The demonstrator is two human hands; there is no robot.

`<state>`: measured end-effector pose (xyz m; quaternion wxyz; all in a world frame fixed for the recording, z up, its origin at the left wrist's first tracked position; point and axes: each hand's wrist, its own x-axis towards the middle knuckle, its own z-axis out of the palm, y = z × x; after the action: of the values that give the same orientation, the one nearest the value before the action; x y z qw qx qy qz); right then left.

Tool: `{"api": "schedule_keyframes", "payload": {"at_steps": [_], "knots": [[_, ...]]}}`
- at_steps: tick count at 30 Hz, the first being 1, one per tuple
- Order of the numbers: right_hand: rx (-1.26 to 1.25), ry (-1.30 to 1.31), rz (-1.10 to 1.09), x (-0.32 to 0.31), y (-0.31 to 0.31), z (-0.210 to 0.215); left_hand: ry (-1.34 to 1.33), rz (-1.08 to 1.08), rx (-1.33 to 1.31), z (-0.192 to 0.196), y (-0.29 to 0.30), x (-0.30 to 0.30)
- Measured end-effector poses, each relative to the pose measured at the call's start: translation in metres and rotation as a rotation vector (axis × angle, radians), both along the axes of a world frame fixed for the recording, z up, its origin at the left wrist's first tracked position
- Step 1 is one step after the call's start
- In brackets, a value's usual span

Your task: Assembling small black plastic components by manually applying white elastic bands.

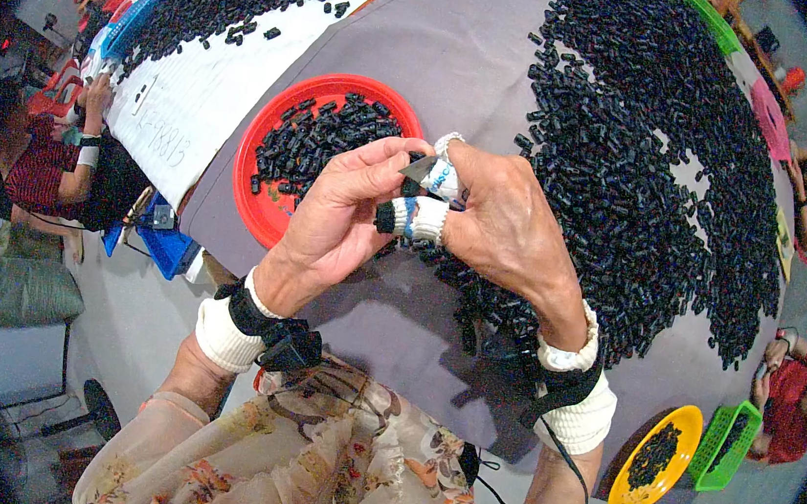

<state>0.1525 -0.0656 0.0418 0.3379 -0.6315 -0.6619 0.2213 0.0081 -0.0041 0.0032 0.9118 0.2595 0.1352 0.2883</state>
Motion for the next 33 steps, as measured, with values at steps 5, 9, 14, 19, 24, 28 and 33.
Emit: {"api": "schedule_keyframes", "payload": {"at_steps": [5,9,14,19,24,28,33], "knots": [[0.087,0.189,-0.055,-0.004,-0.007,0.005,-0.061,-0.014,-0.008,0.001,0.002,0.001],[0.138,0.252,-0.076,-0.006,-0.007,0.001,-0.094,-0.007,-0.034,-0.007,0.003,-0.001],[0.172,0.281,-0.071,-0.002,-0.007,-0.005,-0.030,0.014,-0.037,-0.005,0.001,0.002],[0.137,0.260,-0.063,0.000,-0.008,-0.009,0.151,0.020,0.118,-0.005,-0.004,-0.001],[0.140,0.151,-0.056,0.001,-0.009,-0.011,0.295,0.019,0.208,-0.005,-0.004,-0.004],[0.158,0.137,-0.065,0.001,-0.009,-0.013,0.303,0.016,0.189,-0.004,-0.004,-0.003],[0.198,0.170,-0.060,0.003,-0.011,-0.020,0.329,0.010,0.207,-0.002,-0.005,-0.003]]}}
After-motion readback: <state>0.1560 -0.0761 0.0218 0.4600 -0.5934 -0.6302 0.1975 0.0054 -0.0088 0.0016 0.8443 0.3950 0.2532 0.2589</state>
